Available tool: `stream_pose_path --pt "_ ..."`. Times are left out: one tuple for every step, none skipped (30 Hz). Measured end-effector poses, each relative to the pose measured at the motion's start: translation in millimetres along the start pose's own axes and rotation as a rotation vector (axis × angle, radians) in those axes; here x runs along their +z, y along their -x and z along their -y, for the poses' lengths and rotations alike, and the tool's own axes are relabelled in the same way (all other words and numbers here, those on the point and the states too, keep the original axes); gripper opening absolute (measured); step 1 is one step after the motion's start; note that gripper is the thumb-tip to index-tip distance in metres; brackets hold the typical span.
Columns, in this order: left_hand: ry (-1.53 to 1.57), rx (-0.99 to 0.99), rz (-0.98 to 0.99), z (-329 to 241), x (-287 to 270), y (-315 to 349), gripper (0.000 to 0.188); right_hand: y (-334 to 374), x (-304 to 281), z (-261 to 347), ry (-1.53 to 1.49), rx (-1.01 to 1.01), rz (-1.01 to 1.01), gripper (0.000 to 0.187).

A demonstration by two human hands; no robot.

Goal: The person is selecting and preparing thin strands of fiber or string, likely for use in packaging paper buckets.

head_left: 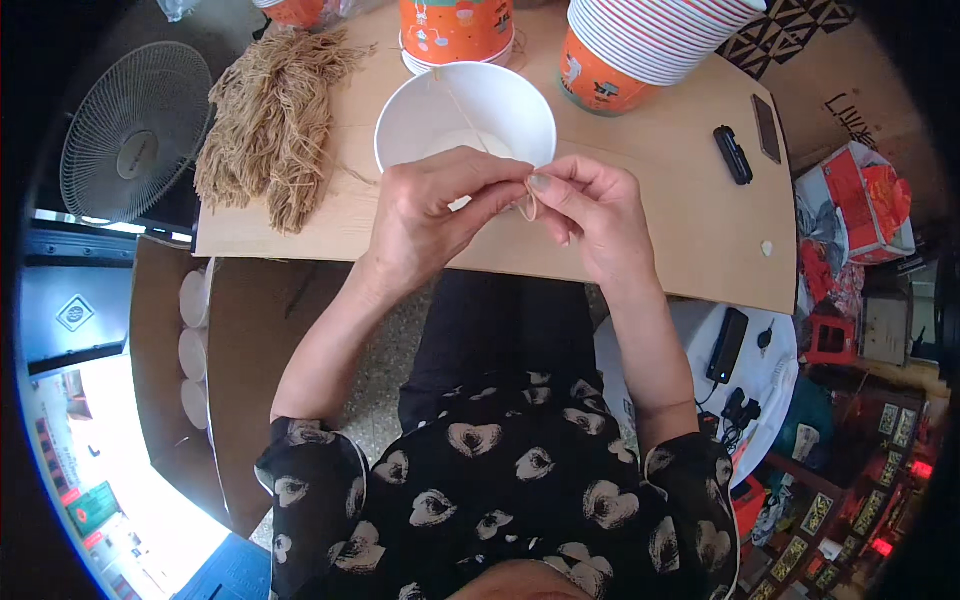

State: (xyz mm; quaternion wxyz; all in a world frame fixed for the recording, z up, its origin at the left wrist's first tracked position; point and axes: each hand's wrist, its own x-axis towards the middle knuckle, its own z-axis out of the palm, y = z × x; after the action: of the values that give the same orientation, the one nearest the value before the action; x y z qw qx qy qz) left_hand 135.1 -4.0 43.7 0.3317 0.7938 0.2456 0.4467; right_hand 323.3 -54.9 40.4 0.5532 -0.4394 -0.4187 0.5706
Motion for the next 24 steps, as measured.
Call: stream_pose_path --pt "-0.035 0.006 -0.013 -1 0 0 0.02 -1 -1 1 -0.025 0.024 0.011 0.016" --pt "-0.07 0.013 -0.026 -2 1 1 0.018 -1 -1 1 -0.049 0.049 0.022 0.016" --pt "-0.071 0.016 -0.025 -1 1 1 0.018 -2 -2 2 -0.049 0.045 0.021 0.016" --pt "-0.068 0.027 -0.032 0 1 2 0.017 -2 -3 2 -0.073 0.076 0.037 0.016" --pt "-0.066 0.038 -0.039 1 2 3 0.017 -3 -5 1 -0.096 0.108 0.053 0.017" --pt "-0.066 0.04 -0.038 1 3 4 0.017 -3 -7 1 -0.096 0.106 0.052 0.017" --pt "-0.051 0.02 -0.042 0 3 4 0.016 -4 -9 2 -0.129 0.15 0.069 0.017" --pt "-0.036 -0.002 -0.045 0 3 5 0.015 -5 -10 2 -0.161 0.195 0.086 0.018" --pt "-0.036 0.0 -0.044 -1 3 4 0.015 -5 -10 1 -0.161 0.193 0.085 0.018" --pt "-0.03 -0.009 -0.036 -1 2 3 0.013 -5 -10 0 -0.169 0.201 0.088 0.02" --pt "-0.024 -0.019 -0.028 -1 1 3 0.012 -5 -9 0 -0.176 0.209 0.092 0.021" --pt "-0.023 -0.02 -0.027 -2 0 1 0.012 -5 -7 1 -0.176 0.21 0.091 0.021" --pt "0.0 -0.103 -0.004 -4 -3 0 0.011 -3 -3 4 -0.123 0.159 0.057 0.021" --pt "0.023 -0.188 0.02 -5 -5 -2 0.011 -2 0 5 -0.071 0.108 0.022 0.022" --pt "0.022 -0.192 0.017 -5 -7 -4 0.011 -1 3 1 -0.071 0.112 0.026 0.022" --pt "0.069 -0.257 0.053 -3 -9 -8 0.011 0 5 -4 0.051 -0.064 -0.003 0.022" --pt "0.116 -0.323 0.09 -1 -11 -12 0.012 1 6 -8 0.172 -0.24 -0.031 0.024" --pt "0.136 -0.342 0.137 1 -14 -15 0.013 3 7 -7 0.17 -0.238 -0.028 0.024" --pt "0.136 -0.345 0.138 2 -17 -18 0.013 6 7 -5 0.235 -0.238 -0.021 0.024" --pt "0.163 -0.386 0.187 3 -19 -21 0.013 7 7 -4 0.299 -0.238 -0.014 0.025" --pt "0.189 -0.427 0.236 3 -20 -22 0.013 7 7 -3 0.298 -0.236 -0.015 0.025" --pt "0.189 -0.429 0.237 3 -20 -23 0.013 7 7 -3 0.335 -0.228 -0.018 0.023" --pt "0.208 -0.45 0.251 3 -20 -23 0.014 6 7 -2 0.373 -0.22 -0.022 0.021" --pt "0.226 -0.472 0.265 3 -21 -24 0.014 6 8 -3 0.372 -0.219 -0.023 0.021"
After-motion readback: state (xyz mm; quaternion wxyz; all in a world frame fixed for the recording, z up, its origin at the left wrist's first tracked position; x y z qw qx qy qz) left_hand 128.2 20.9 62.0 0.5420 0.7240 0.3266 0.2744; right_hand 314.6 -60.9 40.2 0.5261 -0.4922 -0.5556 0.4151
